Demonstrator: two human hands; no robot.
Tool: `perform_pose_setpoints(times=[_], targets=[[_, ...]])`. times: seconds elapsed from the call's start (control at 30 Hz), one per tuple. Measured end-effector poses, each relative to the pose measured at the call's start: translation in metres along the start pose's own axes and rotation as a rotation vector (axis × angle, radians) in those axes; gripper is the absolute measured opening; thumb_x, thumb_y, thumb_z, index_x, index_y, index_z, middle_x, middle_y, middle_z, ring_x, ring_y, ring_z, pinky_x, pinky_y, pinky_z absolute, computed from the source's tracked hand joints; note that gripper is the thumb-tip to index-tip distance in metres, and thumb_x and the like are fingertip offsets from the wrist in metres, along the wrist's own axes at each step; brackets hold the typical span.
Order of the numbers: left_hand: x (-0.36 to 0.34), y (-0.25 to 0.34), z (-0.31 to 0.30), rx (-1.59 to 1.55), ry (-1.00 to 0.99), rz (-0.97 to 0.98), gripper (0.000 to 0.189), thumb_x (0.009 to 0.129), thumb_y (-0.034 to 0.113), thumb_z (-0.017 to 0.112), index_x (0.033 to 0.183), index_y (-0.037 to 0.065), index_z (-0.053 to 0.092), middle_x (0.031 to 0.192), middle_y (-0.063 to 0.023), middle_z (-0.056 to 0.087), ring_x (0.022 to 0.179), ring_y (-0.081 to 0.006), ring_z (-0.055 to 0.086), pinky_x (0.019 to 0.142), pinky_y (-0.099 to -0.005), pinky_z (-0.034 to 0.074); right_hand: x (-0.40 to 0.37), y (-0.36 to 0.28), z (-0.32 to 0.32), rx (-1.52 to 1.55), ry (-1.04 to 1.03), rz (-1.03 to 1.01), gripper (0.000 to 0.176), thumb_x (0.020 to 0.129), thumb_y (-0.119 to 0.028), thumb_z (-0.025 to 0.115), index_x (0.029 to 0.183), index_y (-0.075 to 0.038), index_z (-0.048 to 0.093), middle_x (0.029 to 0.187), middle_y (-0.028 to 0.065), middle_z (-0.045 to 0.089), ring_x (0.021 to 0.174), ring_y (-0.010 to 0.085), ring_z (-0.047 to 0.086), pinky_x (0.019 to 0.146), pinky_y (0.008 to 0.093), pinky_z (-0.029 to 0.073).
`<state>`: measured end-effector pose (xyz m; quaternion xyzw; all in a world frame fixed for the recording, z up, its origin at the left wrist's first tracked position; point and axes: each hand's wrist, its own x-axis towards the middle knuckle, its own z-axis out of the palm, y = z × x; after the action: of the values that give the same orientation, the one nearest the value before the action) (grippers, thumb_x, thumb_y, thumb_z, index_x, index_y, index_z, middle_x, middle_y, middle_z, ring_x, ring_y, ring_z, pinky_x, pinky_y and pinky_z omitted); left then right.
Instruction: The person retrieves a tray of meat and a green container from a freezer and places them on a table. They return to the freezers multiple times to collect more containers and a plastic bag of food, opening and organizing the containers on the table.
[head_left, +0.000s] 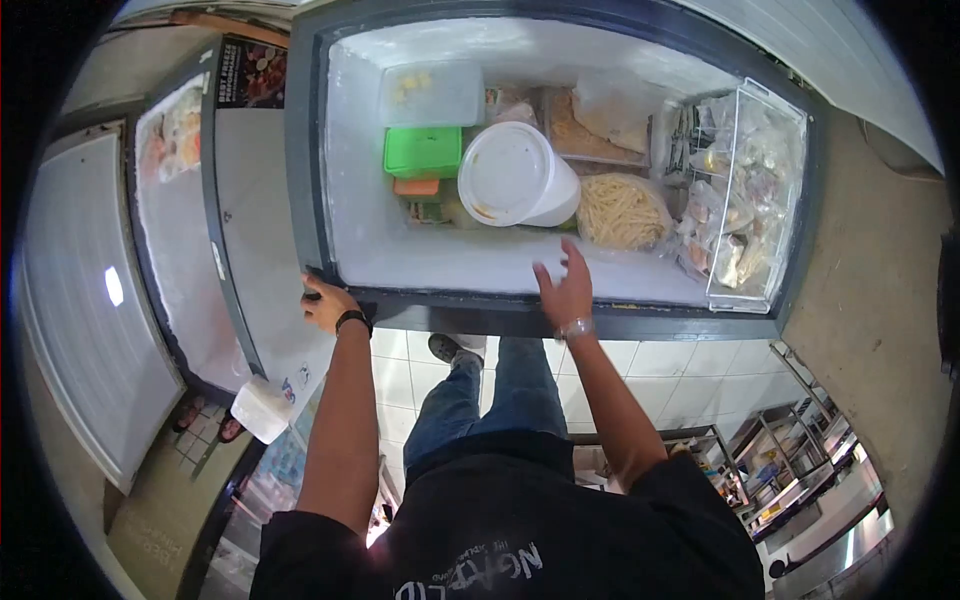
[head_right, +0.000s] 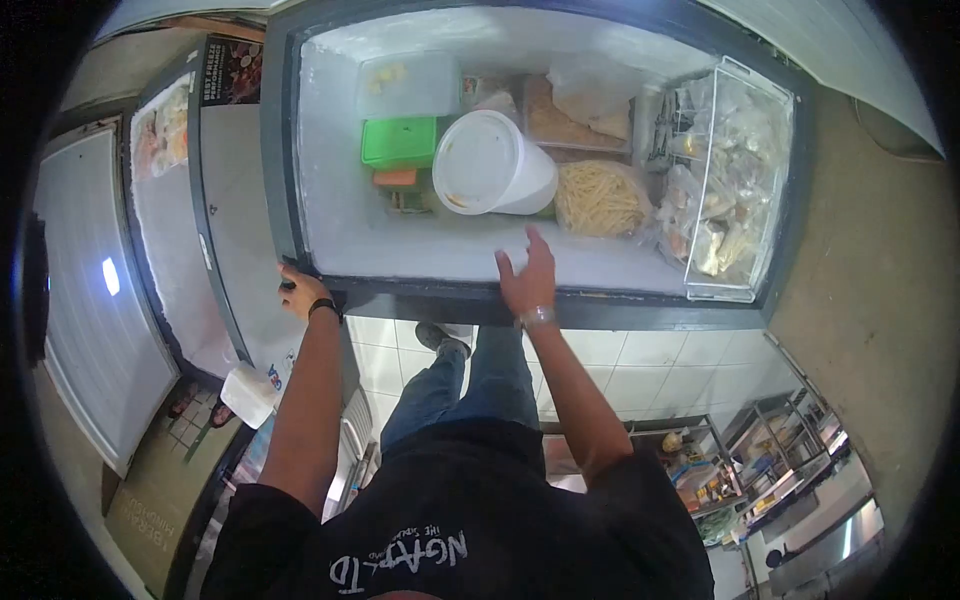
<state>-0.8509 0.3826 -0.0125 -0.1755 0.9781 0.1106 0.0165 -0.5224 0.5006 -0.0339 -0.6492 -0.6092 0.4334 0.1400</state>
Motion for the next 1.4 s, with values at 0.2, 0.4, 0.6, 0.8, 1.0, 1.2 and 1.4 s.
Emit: perform_pose_setpoints(times=[0.2,0.4,0.6,0.8,1.0,1.2,1.4], targets=[[0.004,-0.002,0.003,-0.005,0.015,0.0,0.093,0.082,0.078,0.025,0.129,0.0,0.045,0.124,-0.0241,0.046,0.107,-0.0453,0.053,0.085,-0.0551,0.044,0.131,0.01,0.08,-0.019,0.035,0.487,0.072,0.066,-0.036,0.081,0.118,0.0,0.047,0.11,0.0227,0.06,0.1,0.0362,0.06,0.087,0.0406,0.048],[0.004,0.001,0.002,-0.012,0.013,-0.017,0.089,0.082,0.077,0.028,0.126,0.002,0.047,0.123,-0.0228,0.046,0.106,-0.0442,0.053,0.085,-0.0549,0.044,0.149,0.05,0.106,0.006,0.107,0.515,0.044,0.064,-0.014,0.076,0.097,0.0,0.052,0.098,0.0182,0.061,0.085,0.0308,0.065,0.07,0.0411,0.056],[0.007,-0.001,0.004,0.018,0.02,-0.029,0.086,0.083,0.076,0.031,0.126,0.004,0.047,0.122,-0.0216,0.047,0.106,-0.0431,0.053,0.083,-0.0537,0.045,0.153,0.056,0.05,0.435,-0.11,0.642,0.032,0.072,0.001,0.065,0.1,-0.001,0.052,0.096,0.0143,0.062,0.079,0.0301,0.066,0.056,0.0418,0.058],[0.012,-0.004,0.008,0.02,0.027,-0.028,0.082,0.083,0.075,0.032,0.125,0.007,0.048,0.123,-0.0204,0.045,0.109,-0.0415,0.05,0.083,-0.053,0.044,0.152,0.064,-0.044,0.531,-0.197,0.66,0.029,0.079,-0.001,0.062,0.106,-0.001,0.051,0.101,0.0132,0.06,0.084,0.0289,0.063,0.064,0.0411,0.058],[0.008,0.003,0.002,-0.011,0.017,-0.047,0.077,0.084,0.072,0.036,0.124,0.007,0.049,0.124,-0.0181,0.045,0.108,-0.0397,0.05,0.085,-0.0506,0.044,0.117,0.035,-0.14,0.624,-0.123,0.586,0.03,0.083,0.002,0.058,0.112,0.001,0.049,0.102,0.0135,0.06,0.086,0.0268,0.063,0.07,0.0409,0.057],[0.009,0.005,-0.002,-0.009,-0.006,-0.054,0.077,0.085,0.07,0.037,0.125,0.006,0.048,0.123,-0.0193,0.046,0.109,-0.0403,0.05,0.088,-0.0496,0.043,0.114,0.05,-0.169,0.6,0.032,0.551,0.029,0.084,0.003,0.057,0.111,-0.001,0.05,0.106,0.013,0.06,0.093,0.0289,0.063,0.075,0.0434,0.057],[0.008,0.002,0.001,-0.01,0.036,-0.038,0.074,0.083,0.072,0.038,0.12,0.009,0.051,0.122,-0.0147,0.047,0.106,-0.0366,0.051,0.079,-0.0494,0.047,0.13,0.054,-0.144,0.456,-0.005,0.557,0.038,0.079,0.0,0.061,0.115,0.003,0.048,0.102,0.0123,0.06,0.079,0.0243,0.063,0.06,0.0357,0.054]])
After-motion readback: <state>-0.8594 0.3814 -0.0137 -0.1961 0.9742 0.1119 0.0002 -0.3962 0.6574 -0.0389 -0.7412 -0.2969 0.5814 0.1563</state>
